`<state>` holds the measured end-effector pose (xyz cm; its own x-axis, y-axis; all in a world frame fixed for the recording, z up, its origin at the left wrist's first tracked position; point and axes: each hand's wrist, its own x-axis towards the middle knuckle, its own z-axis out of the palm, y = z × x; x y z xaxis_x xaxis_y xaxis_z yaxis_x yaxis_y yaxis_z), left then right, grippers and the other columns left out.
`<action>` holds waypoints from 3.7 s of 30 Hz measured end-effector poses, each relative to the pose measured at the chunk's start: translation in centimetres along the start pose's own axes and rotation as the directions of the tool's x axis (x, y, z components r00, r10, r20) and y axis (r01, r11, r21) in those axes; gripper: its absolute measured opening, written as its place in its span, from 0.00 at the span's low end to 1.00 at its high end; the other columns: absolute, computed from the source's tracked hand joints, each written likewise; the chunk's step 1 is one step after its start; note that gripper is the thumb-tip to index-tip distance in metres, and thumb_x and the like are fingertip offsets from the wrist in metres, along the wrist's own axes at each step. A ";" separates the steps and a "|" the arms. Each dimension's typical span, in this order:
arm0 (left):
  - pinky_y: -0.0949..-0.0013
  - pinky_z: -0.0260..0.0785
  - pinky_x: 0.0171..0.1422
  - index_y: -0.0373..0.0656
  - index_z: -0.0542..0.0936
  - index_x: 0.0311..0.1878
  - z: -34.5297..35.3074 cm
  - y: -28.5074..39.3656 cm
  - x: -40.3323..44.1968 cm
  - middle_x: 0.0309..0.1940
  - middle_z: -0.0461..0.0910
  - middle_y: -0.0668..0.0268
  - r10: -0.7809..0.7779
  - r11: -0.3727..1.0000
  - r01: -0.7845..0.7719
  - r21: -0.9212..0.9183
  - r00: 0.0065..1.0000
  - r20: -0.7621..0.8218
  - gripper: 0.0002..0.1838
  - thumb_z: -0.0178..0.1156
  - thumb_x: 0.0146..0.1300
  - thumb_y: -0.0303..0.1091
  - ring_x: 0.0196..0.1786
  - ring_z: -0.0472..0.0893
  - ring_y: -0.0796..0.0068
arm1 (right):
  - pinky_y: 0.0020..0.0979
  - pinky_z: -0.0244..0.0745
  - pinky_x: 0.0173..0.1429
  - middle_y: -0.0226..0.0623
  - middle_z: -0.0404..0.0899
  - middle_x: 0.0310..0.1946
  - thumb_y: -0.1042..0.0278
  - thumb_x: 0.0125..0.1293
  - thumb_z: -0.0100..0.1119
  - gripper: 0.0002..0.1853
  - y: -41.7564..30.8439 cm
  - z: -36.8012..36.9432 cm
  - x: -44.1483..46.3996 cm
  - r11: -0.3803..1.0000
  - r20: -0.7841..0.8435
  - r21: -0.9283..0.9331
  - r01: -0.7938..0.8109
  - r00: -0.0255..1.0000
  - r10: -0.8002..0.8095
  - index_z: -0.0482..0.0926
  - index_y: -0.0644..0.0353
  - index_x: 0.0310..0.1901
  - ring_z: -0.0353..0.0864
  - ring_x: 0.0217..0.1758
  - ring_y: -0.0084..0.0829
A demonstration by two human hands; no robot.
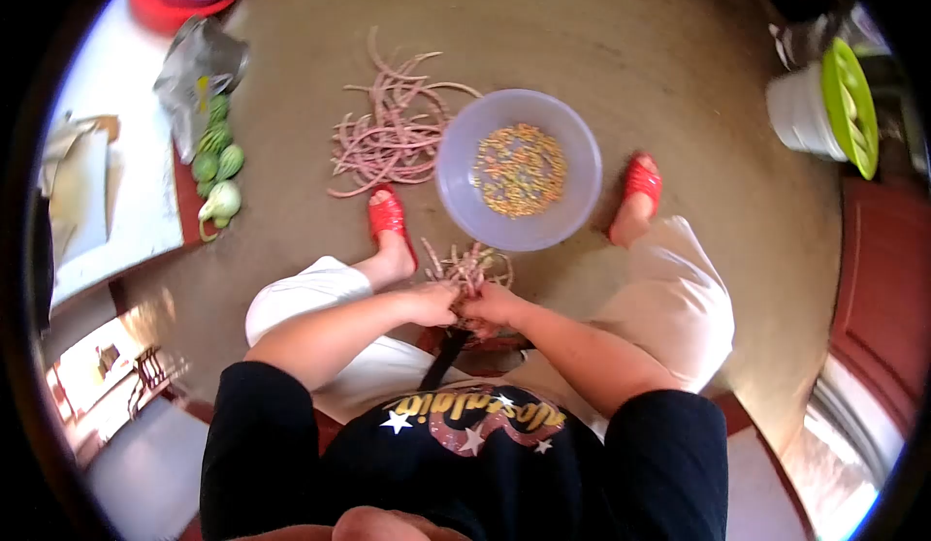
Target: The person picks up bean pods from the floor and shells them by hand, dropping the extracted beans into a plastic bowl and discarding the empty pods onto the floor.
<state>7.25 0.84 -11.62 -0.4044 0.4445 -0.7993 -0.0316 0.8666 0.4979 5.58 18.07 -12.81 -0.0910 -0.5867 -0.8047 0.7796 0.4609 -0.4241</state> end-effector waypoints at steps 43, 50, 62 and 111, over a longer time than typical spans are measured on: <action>0.71 0.63 0.15 0.43 0.70 0.31 -18.7 -28.8 2.8 0.21 0.75 0.62 -0.923 0.069 -0.673 -0.737 0.236 -0.303 0.01 0.51 0.55 0.28 0.18 0.75 0.72 | 0.25 0.73 0.27 0.36 0.76 0.23 0.72 0.57 0.52 0.09 -5.7 0.6 -0.7 0.984 -0.160 -0.176 -0.011 0.987 -0.018 0.73 0.64 0.38 0.77 0.23 0.22; 0.70 0.72 0.29 0.44 0.72 0.30 -20.4 -23.2 -5.7 0.27 0.79 0.61 -0.568 0.134 -0.551 -0.824 0.638 -0.519 0.02 0.53 0.57 0.30 0.23 0.75 0.75 | 0.27 0.72 0.27 0.34 0.76 0.20 0.70 0.55 0.53 0.08 -6.4 2.0 -1.6 0.909 -0.109 -0.351 0.226 0.954 -0.279 0.74 0.63 0.35 0.77 0.22 0.23; 0.65 0.72 0.32 0.45 0.74 0.33 -17.9 -10.3 -9.5 0.28 0.78 0.66 -0.365 0.031 -0.579 -0.815 0.752 -0.549 0.05 0.53 0.57 0.35 0.27 0.77 0.73 | 0.27 0.71 0.33 0.38 0.77 0.27 0.72 0.55 0.51 0.10 -8.8 2.8 -3.3 0.586 -0.055 -0.598 0.547 0.701 -0.711 0.73 0.63 0.39 0.77 0.29 0.26; 0.75 0.72 0.36 0.40 0.72 0.39 -7.6 1.8 -4.6 0.33 0.78 0.64 -0.236 -0.105 -0.493 -0.864 0.856 -0.460 0.06 0.50 0.64 0.32 0.31 0.76 0.80 | 0.20 0.64 0.20 0.29 0.73 0.20 0.65 0.64 0.49 0.09 -10.1 1.4 -5.1 0.918 -0.251 -0.151 0.367 0.884 -0.395 0.73 0.60 0.31 0.68 0.17 0.18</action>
<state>2.07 -1.36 -4.52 -0.7591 0.0714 -0.6471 -0.5867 -0.5057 0.6325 -0.95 15.51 -3.87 -0.5435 -0.5337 -0.6479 0.5887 0.3078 -0.7474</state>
